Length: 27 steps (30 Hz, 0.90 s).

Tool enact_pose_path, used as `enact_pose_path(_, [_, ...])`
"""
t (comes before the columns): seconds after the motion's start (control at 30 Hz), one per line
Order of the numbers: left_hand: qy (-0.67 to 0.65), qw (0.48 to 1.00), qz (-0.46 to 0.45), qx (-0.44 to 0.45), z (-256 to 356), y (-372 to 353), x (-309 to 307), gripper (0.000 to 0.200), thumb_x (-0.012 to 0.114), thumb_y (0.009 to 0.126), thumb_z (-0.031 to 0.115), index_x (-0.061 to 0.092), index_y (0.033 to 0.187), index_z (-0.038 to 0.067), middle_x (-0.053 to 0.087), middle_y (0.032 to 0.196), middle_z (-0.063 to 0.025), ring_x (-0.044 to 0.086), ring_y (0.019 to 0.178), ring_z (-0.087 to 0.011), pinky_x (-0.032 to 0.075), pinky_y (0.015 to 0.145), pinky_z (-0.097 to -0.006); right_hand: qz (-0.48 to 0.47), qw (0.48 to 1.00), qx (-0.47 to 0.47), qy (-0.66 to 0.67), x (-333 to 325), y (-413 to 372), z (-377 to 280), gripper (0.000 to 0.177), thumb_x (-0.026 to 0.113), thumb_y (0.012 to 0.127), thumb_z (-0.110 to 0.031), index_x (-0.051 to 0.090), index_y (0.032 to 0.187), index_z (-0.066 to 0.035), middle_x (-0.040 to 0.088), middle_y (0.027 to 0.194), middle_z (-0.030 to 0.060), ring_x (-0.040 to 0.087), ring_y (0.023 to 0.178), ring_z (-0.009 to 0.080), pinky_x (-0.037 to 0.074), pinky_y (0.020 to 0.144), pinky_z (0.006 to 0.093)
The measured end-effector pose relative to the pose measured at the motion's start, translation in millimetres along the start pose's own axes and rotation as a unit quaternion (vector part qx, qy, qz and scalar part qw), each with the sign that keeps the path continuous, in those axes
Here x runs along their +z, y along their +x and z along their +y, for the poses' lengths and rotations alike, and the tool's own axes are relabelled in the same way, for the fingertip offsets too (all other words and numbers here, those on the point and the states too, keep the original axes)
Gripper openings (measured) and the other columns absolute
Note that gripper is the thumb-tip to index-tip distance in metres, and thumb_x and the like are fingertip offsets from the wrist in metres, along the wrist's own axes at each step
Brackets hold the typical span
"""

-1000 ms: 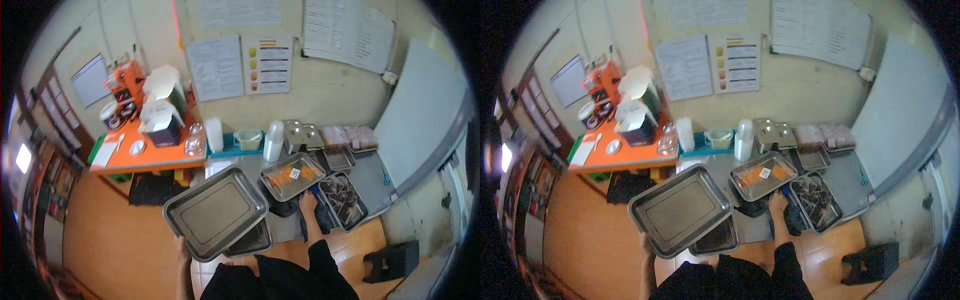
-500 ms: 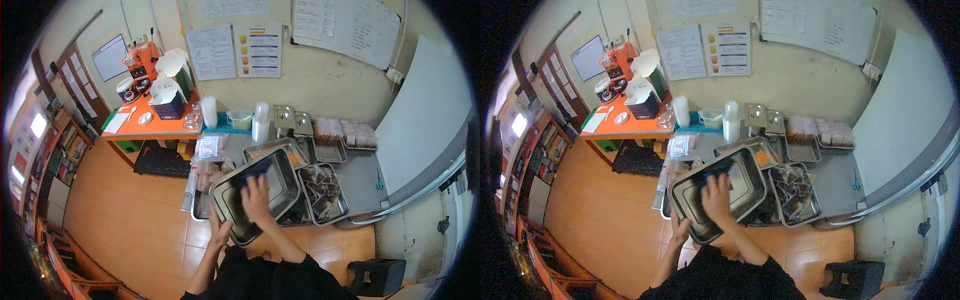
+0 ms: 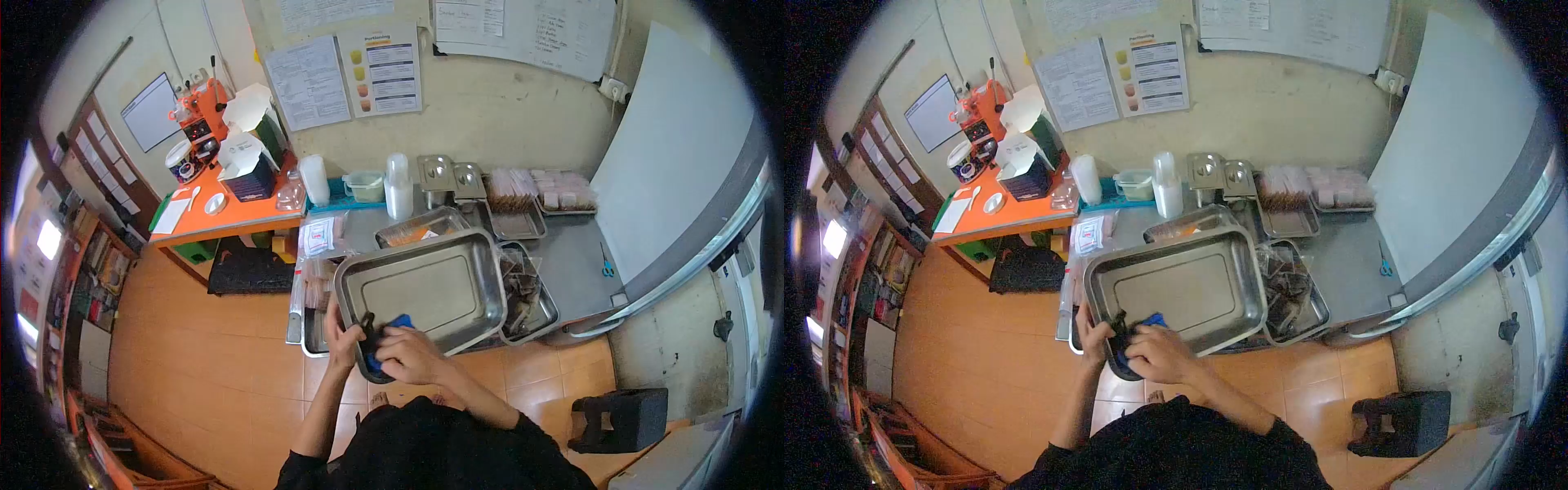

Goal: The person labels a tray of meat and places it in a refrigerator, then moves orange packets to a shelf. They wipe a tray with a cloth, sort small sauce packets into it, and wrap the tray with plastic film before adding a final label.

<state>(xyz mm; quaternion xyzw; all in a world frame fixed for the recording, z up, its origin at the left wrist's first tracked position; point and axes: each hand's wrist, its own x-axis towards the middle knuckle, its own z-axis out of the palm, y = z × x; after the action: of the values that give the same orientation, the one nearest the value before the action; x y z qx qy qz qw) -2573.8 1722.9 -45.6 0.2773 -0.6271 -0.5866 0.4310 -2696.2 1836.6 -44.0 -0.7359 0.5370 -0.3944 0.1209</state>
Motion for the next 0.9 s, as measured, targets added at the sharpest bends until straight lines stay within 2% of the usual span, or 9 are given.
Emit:
enact_pose_path(0.1, [0.009,0.995,0.079,0.056,-17.6,9.3,-18.8,0.072,0.051,0.054,0.014,0.043,0.123,-0.006,0.057,0.099,-0.01,0.054,0.087,-0.0175,0.045,0.076,-0.0261,0.092,0.969,0.182,-0.138,-28.5,-18.5,12.8,0.014,0.054,0.073,-0.018,0.059,0.078,-0.006,0.058,0.077,0.0117,0.057,0.077,0.0309,0.047,0.065,0.0431])
enact_pose_path(0.17, [-0.003,0.999,-0.043,-0.014,24.9,15.1,-37.6,0.072,0.049,0.054,0.014,0.044,0.122,-0.008,0.057,0.104,-0.0145,0.054,0.093,-0.0194,0.044,0.082,-0.0289,0.158,0.91,0.287,-0.254,-46.7,-25.2,44.4,0.021,0.054,0.074,-0.013,0.053,0.094,-0.005,0.056,0.081,0.0152,0.057,0.078,0.0352,0.047,0.063,0.0456])
enact_pose_path(0.33, [0.103,0.982,-0.055,0.15,23.8,32.1,-16.5,0.082,0.048,0.055,0.008,0.035,0.135,-0.003,0.052,0.118,-0.0145,0.055,0.098,-0.0197,0.044,0.083,-0.0278,0.117,0.979,0.167,-0.013,42.1,18.4,-2.5,0.032,0.06,0.077,-0.018,0.054,0.106,-0.005,0.052,0.104,0.0167,0.056,0.093,0.0358,0.049,0.076,0.0444])
enact_pose_path(0.47, [0.05,0.992,-0.114,0.031,32.0,37.8,-29.3,0.083,0.047,0.055,0.005,0.034,0.136,-0.001,0.052,0.118,-0.0129,0.053,0.101,-0.019,0.044,0.083,-0.027,0.094,0.994,0.051,-0.033,30.2,11.4,-3.4,0.026,0.065,0.076,-0.025,0.06,0.097,-0.01,0.056,0.093,0.0115,0.059,0.086,0.0317,0.051,0.071,0.0417])
enact_pose_path(0.6, [0.068,0.986,-0.131,0.075,43.1,36.4,-41.2,0.08,0.046,0.055,0.003,0.036,0.134,0.0,0.054,0.111,-0.0104,0.056,0.091,-0.0168,0.046,0.075,-0.0247,0.092,0.987,0.082,-0.099,2.0,-29.2,49.5,0.017,0.063,0.079,-0.024,0.061,0.09,-0.011,0.057,0.083,0.0105,0.06,0.079,0.0315,0.05,0.069,0.0418])
enact_pose_path(0.67, [0.051,0.99,-0.126,0.022,35.5,29.7,-49.8,0.079,0.046,0.055,0.004,0.037,0.133,-0.001,0.055,0.106,-0.0091,0.056,0.085,-0.0154,0.045,0.071,-0.0238,0.243,0.914,0.28,-0.164,-3.3,-41.4,67.1,0.017,0.062,0.08,-0.022,0.058,0.091,-0.009,0.055,0.076,0.0124,0.059,0.072,0.0328,0.049,0.069,0.0437])
enact_pose_path(0.77, [0.026,0.992,-0.094,-0.076,17.0,8.8,-43.0,0.074,0.046,0.055,0.005,0.039,0.129,-0.002,0.054,0.092,-0.0061,0.051,0.07,-0.0128,0.043,0.059,-0.0231,0.369,0.872,0.313,-0.075,17.7,8.5,50.2,0.021,0.061,0.08,-0.02,0.054,0.095,-0.007,0.054,0.079,0.0141,0.058,0.075,0.0346,0.048,0.067,0.0447])
enact_pose_path(0.83, [0.088,0.988,-0.125,-0.014,-19.1,7.0,-44.1,0.073,0.048,0.056,0.008,0.039,0.128,-0.002,0.052,0.083,-0.0057,0.048,0.062,-0.0129,0.039,0.049,-0.0222,0.337,0.927,0.138,-0.083,44.9,44.6,18.4,0.026,0.06,0.081,-0.019,0.052,0.102,-0.005,0.054,0.088,0.0138,0.057,0.078,0.0362,0.048,0.068,0.0447])
enact_pose_path(0.9, [0.011,0.985,-0.15,-0.084,-26.3,6.7,-49.6,0.072,0.048,0.056,0.009,0.039,0.126,-0.004,0.051,0.082,-0.005,0.046,0.062,-0.0118,0.038,0.05,-0.021,0.289,0.949,0.075,-0.102,56.6,53.8,5.0,0.026,0.059,0.082,-0.02,0.053,0.104,-0.008,0.053,0.096,0.0128,0.057,0.081,0.035,0.049,0.067,0.0434])
